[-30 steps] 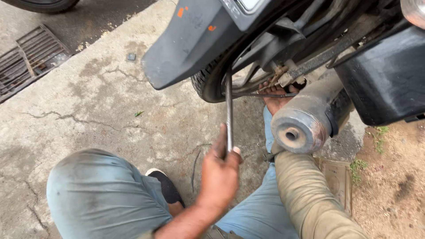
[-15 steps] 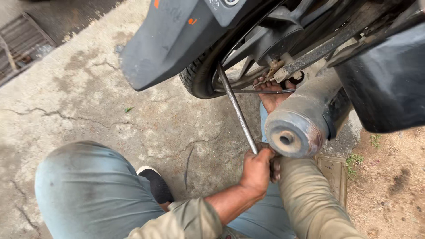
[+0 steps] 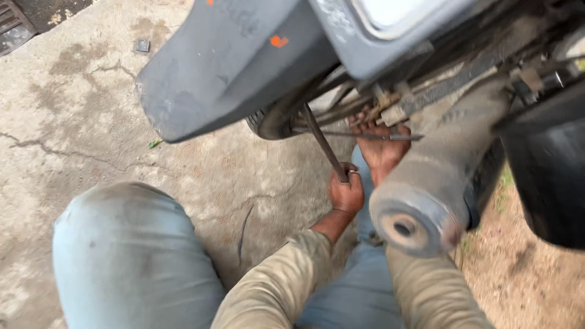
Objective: The person uses a tire lever to pry the tire bead away from the rim and removes the inner tube from the motorcycle tire. They then place the tube on the ground and select a tool from a nearby box.
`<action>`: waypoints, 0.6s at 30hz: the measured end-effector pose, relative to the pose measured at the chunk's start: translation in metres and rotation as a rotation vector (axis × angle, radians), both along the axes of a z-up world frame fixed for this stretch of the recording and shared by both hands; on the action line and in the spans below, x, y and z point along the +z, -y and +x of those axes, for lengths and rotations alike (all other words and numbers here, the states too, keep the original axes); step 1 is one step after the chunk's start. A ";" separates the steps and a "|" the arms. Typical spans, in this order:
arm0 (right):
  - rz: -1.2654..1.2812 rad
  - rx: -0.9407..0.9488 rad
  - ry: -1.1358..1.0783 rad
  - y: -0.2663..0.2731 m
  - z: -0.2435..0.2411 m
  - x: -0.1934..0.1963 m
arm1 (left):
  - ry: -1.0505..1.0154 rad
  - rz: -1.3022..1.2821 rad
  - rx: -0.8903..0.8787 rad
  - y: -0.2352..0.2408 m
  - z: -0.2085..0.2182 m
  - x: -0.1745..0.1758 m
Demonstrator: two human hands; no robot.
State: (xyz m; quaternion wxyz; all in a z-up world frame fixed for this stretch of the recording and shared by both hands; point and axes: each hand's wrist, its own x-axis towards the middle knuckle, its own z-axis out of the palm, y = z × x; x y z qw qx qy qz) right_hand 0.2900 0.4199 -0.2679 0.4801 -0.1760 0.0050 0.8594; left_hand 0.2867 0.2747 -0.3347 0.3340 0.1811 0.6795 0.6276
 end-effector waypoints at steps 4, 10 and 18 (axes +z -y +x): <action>-0.144 -0.096 0.056 0.009 0.009 -0.007 | -0.255 -0.014 0.006 -0.040 -0.027 -0.032; -0.028 0.046 0.062 -0.003 0.009 -0.003 | -0.404 -0.411 -0.482 -0.071 -0.090 -0.029; -0.088 0.009 0.163 -0.003 0.005 0.010 | -0.444 -0.755 -0.739 -0.032 -0.153 0.015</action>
